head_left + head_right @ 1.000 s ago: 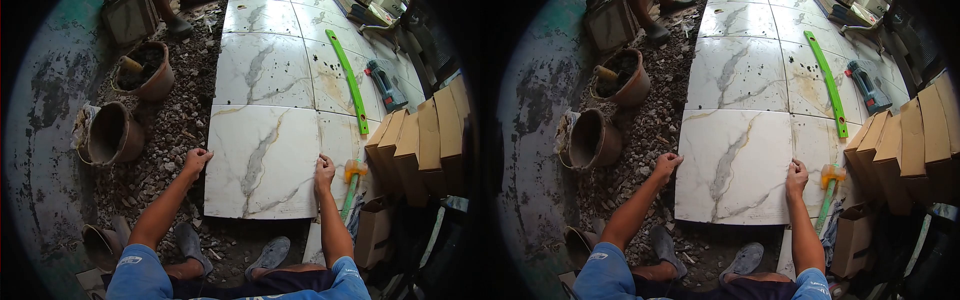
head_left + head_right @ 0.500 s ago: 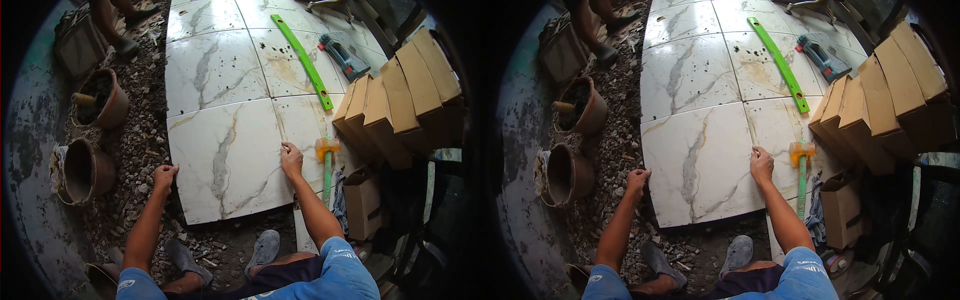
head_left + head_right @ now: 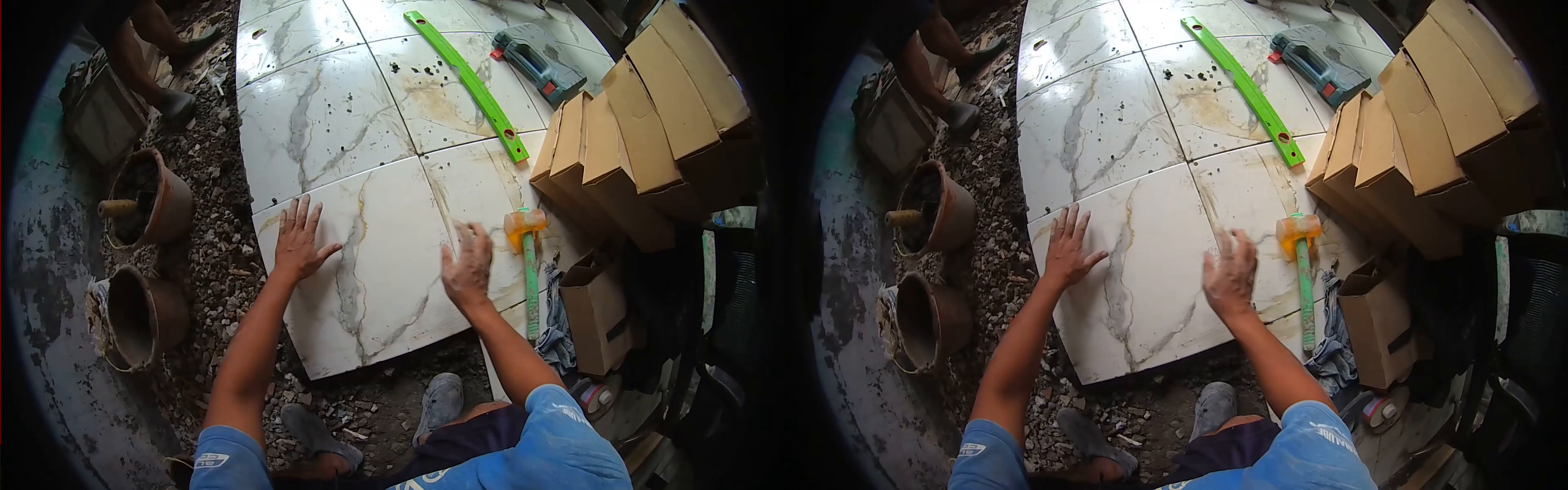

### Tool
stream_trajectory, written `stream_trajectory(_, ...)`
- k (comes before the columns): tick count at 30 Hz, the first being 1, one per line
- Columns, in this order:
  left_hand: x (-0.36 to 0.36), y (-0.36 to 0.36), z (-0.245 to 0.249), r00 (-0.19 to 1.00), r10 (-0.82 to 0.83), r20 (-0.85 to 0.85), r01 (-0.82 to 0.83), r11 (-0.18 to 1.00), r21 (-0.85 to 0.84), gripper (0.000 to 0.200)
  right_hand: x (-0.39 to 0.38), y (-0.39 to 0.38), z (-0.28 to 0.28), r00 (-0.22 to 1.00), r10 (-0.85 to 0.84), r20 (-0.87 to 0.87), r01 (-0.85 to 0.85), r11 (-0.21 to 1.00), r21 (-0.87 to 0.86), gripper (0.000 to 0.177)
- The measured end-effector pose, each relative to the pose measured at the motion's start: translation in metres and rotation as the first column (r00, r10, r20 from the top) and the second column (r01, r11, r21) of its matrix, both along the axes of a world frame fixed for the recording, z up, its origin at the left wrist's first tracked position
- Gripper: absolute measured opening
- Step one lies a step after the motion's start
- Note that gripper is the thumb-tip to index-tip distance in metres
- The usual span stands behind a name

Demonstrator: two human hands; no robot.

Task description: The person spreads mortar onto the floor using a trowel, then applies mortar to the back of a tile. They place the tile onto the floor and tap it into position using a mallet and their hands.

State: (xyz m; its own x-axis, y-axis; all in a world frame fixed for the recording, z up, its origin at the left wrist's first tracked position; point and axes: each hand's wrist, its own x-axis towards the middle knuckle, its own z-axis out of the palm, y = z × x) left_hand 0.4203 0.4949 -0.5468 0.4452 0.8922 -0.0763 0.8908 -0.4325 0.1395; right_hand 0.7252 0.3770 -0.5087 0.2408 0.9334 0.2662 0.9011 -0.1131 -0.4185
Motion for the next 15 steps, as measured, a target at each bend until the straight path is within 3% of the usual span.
stream_trajectory(2, 0.01, 0.005, -0.022, 0.999, 0.024, -0.045, -0.024, 1.0, 0.006, 0.102, 0.051, -0.036, -0.006, 0.979, -0.168, 0.112, 0.164, 0.985, 0.048, 0.067)
stream_trajectory(5, 0.018, 0.006, -0.034, 0.997, 0.058, -0.045, -0.058, 0.998, -0.004, 0.108, 0.107, -0.112, -0.016, 0.834, -0.446, 0.325, 0.528, 0.815, -0.239, 0.078)
stream_trajectory(6, 0.015, 0.005, -0.036, 0.997, 0.043, -0.065, -0.041, 0.999, 0.03, 0.107, 0.113, -0.132, -0.02, 0.814, -0.444, 0.376, 0.565, 0.757, -0.328, 0.069)
stream_trajectory(9, 0.014, 0.008, -0.039, 0.996, 0.021, -0.084, -0.016, 0.998, 0.063, 0.105, 0.13, -0.156, -0.04, 0.851, -0.433, 0.297, 0.524, 0.672, -0.523, 0.055)
stream_trajectory(12, 0.016, 0.018, -0.044, 0.992, -0.036, -0.119, 0.05, 0.992, 0.112, 0.106, 0.123, -0.147, -0.036, 0.824, -0.504, 0.26, 0.565, 0.698, -0.44, 0.04)
stream_trajectory(13, 0.022, 0.028, -0.043, 0.996, 0.037, -0.081, -0.032, 0.997, 0.065, 0.107, 0.113, -0.146, -0.03, 0.824, -0.506, 0.255, 0.564, 0.691, -0.451, 0.04)
stream_trajectory(15, 0.03, 0.036, -0.041, 0.992, 0.122, -0.04, -0.121, 0.992, 0.018, 0.108, 0.096, -0.133, -0.003, 0.898, -0.438, -0.033, 0.378, 0.808, -0.452, 0.035)
